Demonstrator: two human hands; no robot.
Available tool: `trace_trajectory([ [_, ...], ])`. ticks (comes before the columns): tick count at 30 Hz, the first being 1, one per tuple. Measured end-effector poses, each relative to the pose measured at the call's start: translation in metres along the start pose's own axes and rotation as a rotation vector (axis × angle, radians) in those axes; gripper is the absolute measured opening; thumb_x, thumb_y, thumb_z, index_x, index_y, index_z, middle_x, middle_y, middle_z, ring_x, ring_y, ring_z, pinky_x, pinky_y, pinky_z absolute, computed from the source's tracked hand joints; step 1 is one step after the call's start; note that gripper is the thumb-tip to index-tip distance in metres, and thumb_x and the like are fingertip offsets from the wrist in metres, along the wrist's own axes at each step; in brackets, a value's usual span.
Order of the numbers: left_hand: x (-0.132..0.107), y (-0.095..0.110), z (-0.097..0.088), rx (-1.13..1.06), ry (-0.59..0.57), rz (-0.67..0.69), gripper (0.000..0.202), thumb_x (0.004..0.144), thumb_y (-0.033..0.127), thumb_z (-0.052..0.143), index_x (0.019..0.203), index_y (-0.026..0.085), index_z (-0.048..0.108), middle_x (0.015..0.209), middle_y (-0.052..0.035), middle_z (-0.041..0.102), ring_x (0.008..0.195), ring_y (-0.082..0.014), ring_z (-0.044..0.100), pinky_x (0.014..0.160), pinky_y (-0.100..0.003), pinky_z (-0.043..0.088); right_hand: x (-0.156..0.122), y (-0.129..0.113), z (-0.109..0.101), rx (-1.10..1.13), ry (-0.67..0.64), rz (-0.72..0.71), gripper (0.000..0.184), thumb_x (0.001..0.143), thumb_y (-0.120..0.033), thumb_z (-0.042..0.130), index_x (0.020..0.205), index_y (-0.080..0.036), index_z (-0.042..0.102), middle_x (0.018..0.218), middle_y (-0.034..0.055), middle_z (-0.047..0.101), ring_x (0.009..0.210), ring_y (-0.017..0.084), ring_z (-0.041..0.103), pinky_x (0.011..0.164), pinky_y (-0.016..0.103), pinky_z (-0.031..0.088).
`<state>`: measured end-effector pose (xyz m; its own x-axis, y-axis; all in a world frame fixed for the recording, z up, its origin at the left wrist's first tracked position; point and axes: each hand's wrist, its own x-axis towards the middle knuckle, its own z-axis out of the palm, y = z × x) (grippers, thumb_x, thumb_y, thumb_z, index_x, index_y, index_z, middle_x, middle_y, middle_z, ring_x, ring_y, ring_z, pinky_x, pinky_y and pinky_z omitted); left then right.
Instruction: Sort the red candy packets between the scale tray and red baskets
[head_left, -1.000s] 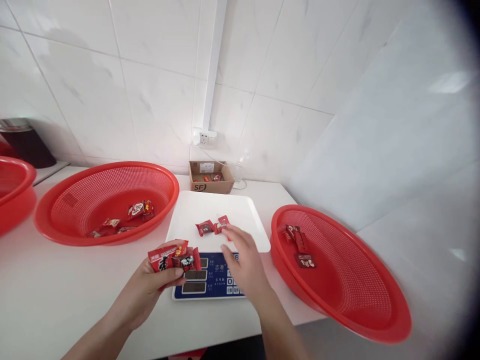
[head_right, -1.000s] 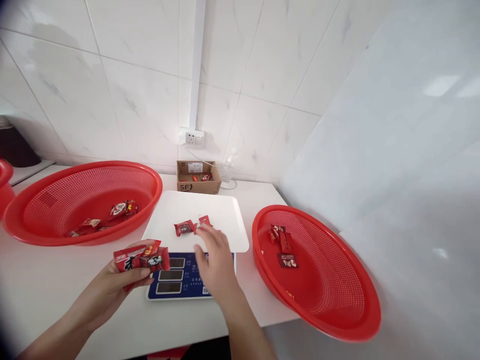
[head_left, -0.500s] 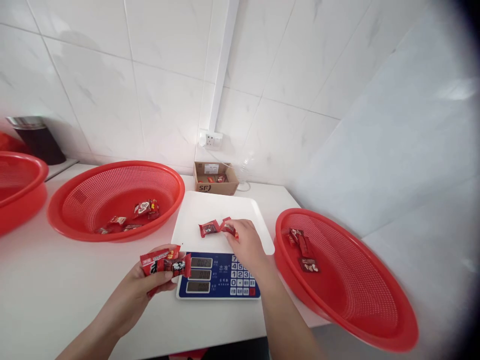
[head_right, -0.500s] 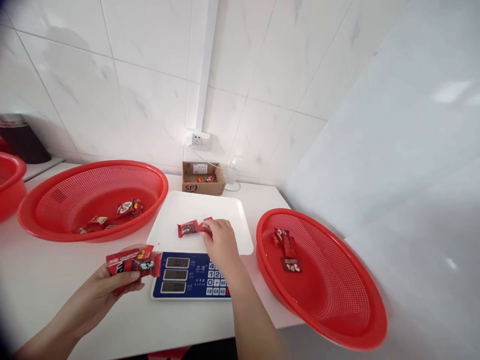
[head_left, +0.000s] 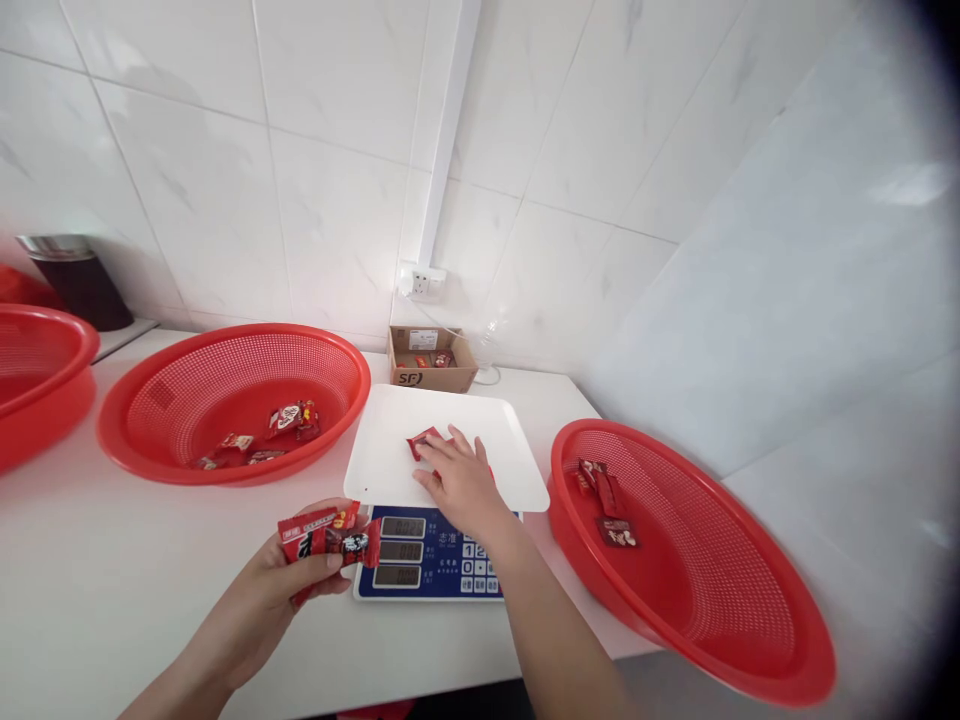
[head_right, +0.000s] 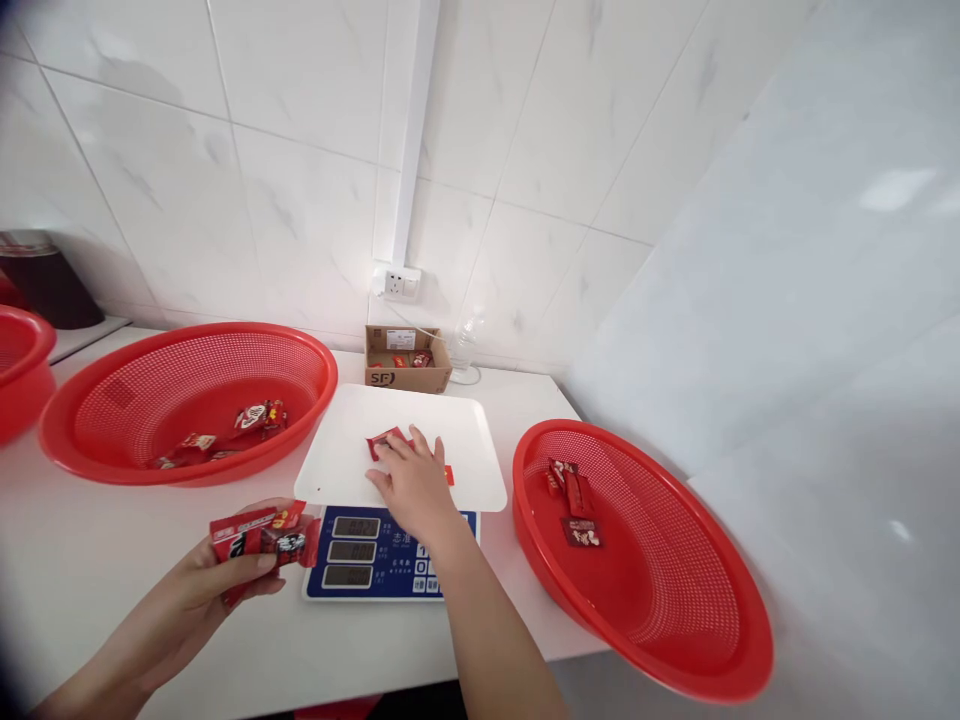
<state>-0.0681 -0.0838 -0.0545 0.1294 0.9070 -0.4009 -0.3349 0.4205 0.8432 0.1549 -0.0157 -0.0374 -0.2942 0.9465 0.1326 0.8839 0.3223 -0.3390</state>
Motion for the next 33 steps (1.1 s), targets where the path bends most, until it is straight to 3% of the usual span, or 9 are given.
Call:
trace_trajectory([
  [3, -0.001, 0.0, -0.003, -0.001, 0.011, -0.004, 0.052, 0.061, 0.021, 0.081, 0.109, 0.024, 0.063, 0.103, -0.0044, 0.072, 0.096, -0.0253, 0.066, 0.065, -0.027, 0.058, 0.003, 0.012, -0.013, 0.024, 0.061, 0.068, 0.039, 0.093, -0.038, 0.042, 0.128, -0.026, 0.055, 0.141, 0.0053, 0.046, 0.138, 0.031, 0.023, 0.107, 0.061, 0.017],
  [6, -0.003, 0.001, -0.006, 0.004, 0.031, -0.012, 0.05, 0.06, 0.021, 0.082, 0.108, 0.025, 0.064, 0.104, -0.0038, 0.072, 0.097, -0.0255, 0.065, 0.065, -0.026, 0.058, -0.012, 0.027, -0.028, 0.071, 0.136, 0.106, 0.039, 0.094, -0.036, 0.039, 0.125, -0.021, 0.058, 0.137, 0.0086, 0.051, 0.135, 0.027, 0.031, 0.109, 0.051, 0.024],
  [10, -0.002, 0.001, -0.006, 0.003, 0.046, -0.009, 0.049, 0.059, 0.022, 0.082, 0.105, 0.026, 0.065, 0.099, -0.0027, 0.073, 0.1, -0.0265, 0.065, 0.064, -0.025, 0.058, -0.045, 0.034, -0.038, 0.1, 0.028, 0.188, 0.04, 0.093, -0.042, 0.039, 0.12, -0.022, 0.061, 0.134, 0.0074, 0.054, 0.135, 0.027, 0.031, 0.109, 0.049, 0.027],
  [14, 0.001, 0.001, 0.0, 0.019, 0.009, -0.013, 0.048, 0.059, 0.023, 0.082, 0.105, 0.024, 0.066, 0.101, -0.0041, 0.073, 0.1, -0.027, 0.064, 0.065, -0.025, 0.058, -0.055, 0.027, -0.034, 0.091, -0.084, 0.168, 0.041, 0.092, -0.044, 0.041, 0.125, -0.025, 0.057, 0.138, 0.0049, 0.05, 0.137, 0.03, 0.027, 0.109, 0.053, 0.022],
  [20, 0.0, -0.001, 0.005, 0.017, -0.011, -0.006, 0.056, 0.06, 0.023, 0.082, 0.112, 0.025, 0.063, 0.104, -0.0036, 0.072, 0.089, -0.0227, 0.066, 0.064, -0.026, 0.057, -0.025, 0.023, -0.021, 0.037, -0.12, 0.169, 0.043, 0.093, -0.041, 0.04, 0.129, -0.022, 0.052, 0.141, 0.0076, 0.046, 0.137, 0.03, 0.027, 0.109, 0.055, 0.017],
  [27, -0.005, 0.003, -0.006, 0.03, 0.037, -0.019, 0.051, 0.059, 0.024, 0.083, 0.107, 0.024, 0.064, 0.103, -0.0037, 0.073, 0.095, -0.0254, 0.066, 0.066, -0.027, 0.058, -0.021, 0.015, -0.018, 0.023, 0.06, 0.153, 0.036, 0.09, -0.034, 0.046, 0.121, -0.019, 0.059, 0.129, 0.0104, 0.054, 0.123, 0.026, 0.045, 0.101, 0.04, 0.036],
  [33, -0.006, 0.007, -0.007, 0.028, 0.063, -0.006, 0.047, 0.059, 0.02, 0.082, 0.103, 0.024, 0.066, 0.098, -0.0038, 0.074, 0.094, -0.0252, 0.067, 0.064, -0.026, 0.058, -0.03, 0.022, -0.015, 0.007, 0.079, 0.216, 0.03, 0.085, -0.019, 0.051, 0.112, -0.021, 0.065, 0.114, 0.012, 0.06, 0.109, 0.029, 0.051, 0.09, 0.041, 0.044],
])
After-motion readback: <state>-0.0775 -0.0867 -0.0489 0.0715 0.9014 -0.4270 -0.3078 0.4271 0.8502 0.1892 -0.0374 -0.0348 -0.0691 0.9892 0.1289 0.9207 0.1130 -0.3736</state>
